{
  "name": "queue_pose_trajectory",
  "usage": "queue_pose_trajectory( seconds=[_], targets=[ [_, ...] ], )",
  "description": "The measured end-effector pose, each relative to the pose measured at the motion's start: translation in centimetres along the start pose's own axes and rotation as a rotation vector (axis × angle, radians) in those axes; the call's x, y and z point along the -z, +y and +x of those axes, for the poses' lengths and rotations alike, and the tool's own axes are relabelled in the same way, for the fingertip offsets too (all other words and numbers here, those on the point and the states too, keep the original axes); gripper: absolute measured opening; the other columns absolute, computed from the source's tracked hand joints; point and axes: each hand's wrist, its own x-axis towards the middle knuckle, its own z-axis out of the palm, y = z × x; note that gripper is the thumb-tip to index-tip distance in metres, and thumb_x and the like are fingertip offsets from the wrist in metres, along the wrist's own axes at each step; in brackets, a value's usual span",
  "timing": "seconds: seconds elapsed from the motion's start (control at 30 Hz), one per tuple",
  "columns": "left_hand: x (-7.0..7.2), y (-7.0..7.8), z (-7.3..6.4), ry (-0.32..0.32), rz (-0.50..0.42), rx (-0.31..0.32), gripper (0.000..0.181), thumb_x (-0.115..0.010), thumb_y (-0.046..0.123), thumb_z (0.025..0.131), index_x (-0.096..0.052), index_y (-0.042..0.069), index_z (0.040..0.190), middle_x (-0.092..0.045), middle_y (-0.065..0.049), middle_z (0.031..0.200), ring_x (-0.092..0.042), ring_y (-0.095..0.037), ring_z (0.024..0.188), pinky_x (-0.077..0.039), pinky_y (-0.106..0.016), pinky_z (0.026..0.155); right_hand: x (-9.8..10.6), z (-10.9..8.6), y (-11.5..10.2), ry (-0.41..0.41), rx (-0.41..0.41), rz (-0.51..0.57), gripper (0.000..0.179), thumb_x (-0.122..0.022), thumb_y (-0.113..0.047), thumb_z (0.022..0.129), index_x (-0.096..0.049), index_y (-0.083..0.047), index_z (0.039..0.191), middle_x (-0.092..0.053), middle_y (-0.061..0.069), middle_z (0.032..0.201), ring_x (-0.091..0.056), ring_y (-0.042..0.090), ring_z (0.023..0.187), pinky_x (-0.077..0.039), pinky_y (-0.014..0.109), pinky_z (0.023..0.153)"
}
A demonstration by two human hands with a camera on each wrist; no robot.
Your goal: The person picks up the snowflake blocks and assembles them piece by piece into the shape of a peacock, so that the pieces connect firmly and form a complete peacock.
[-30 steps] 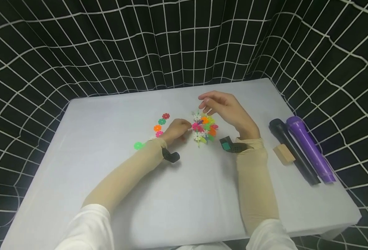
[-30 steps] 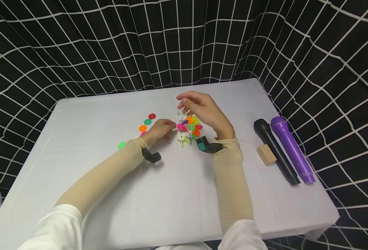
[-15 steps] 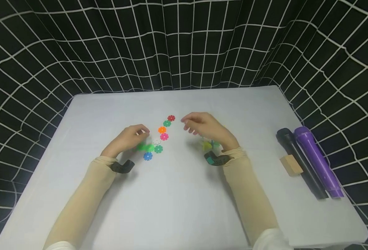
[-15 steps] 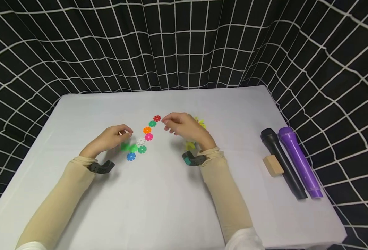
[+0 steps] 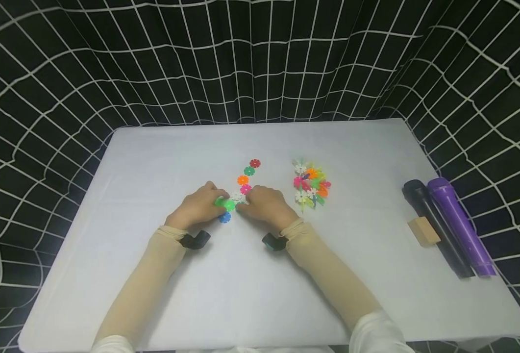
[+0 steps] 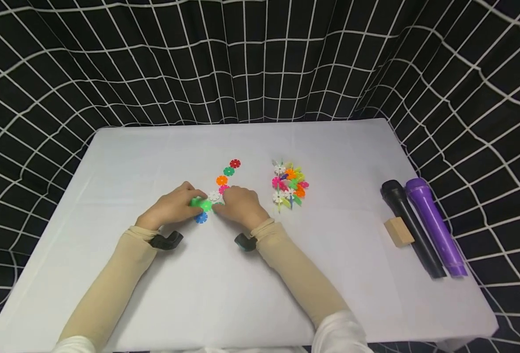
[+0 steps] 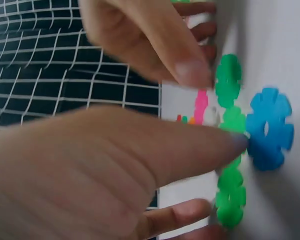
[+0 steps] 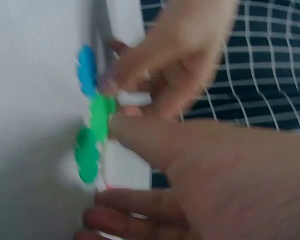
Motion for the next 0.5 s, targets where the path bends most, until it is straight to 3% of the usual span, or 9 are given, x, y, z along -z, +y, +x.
queue_pose_trajectory(
  seconds=[0.1,0.2,0.37,0.5],
  targets=[
    [-0.3,0.4,-0.1,0.046,0.037,-0.008,0.037,-0.064,0.021,0.093,-0.065,0.016,0.130,-0.054,-0.010,0.124,-0.049,-0.027,0.113,-0.051,-0.043,0.080,-0.7,0.2,-1.2,0.039,0.012,-0.107,0.030,-0.068,-0.040,0.095,-0.070,-0.010,0.095,-0.059,0.002,0.087,-0.054,0.017,0.077,-0.048,0.032,0.064],
    [-0.3,0.7,-0.1,0.078,0.073,-0.017,0.032,-0.064,0.019,0.092,-0.066,0.013,0.124,-0.055,-0.009,0.118,-0.046,-0.027,0.109,-0.049,-0.038,0.075,-0.9,0.3,-1.3,0.054,0.038,-0.109,0.027,-0.070,-0.034,0.095,-0.068,-0.010,0.106,-0.061,0.002,0.095,-0.056,0.019,0.084,-0.052,0.035,0.069],
    [0.0,1.0,0.2,0.068,0.052,-0.021,0.021,-0.065,0.018,0.094,-0.064,0.008,0.112,-0.056,-0.008,0.101,-0.046,-0.026,0.097,-0.045,-0.035,0.073,-0.7,0.5,0.7,0.020,0.061,0.105,0.019,-0.073,-0.029,0.093,-0.065,-0.013,0.100,-0.062,0.000,0.089,-0.055,0.018,0.083,-0.049,0.031,0.073],
    [-0.1,0.9,0.3,0.028,-0.113,0.014,0.020,-0.053,0.027,0.103,-0.062,0.009,0.106,-0.057,-0.006,0.095,-0.052,-0.024,0.096,-0.048,-0.040,0.084,-0.5,0.4,2.4,-0.022,0.096,0.295,0.014,-0.070,-0.025,0.095,-0.067,-0.012,0.099,-0.062,0.002,0.088,-0.054,0.018,0.085,-0.049,0.031,0.078]
  ],
)
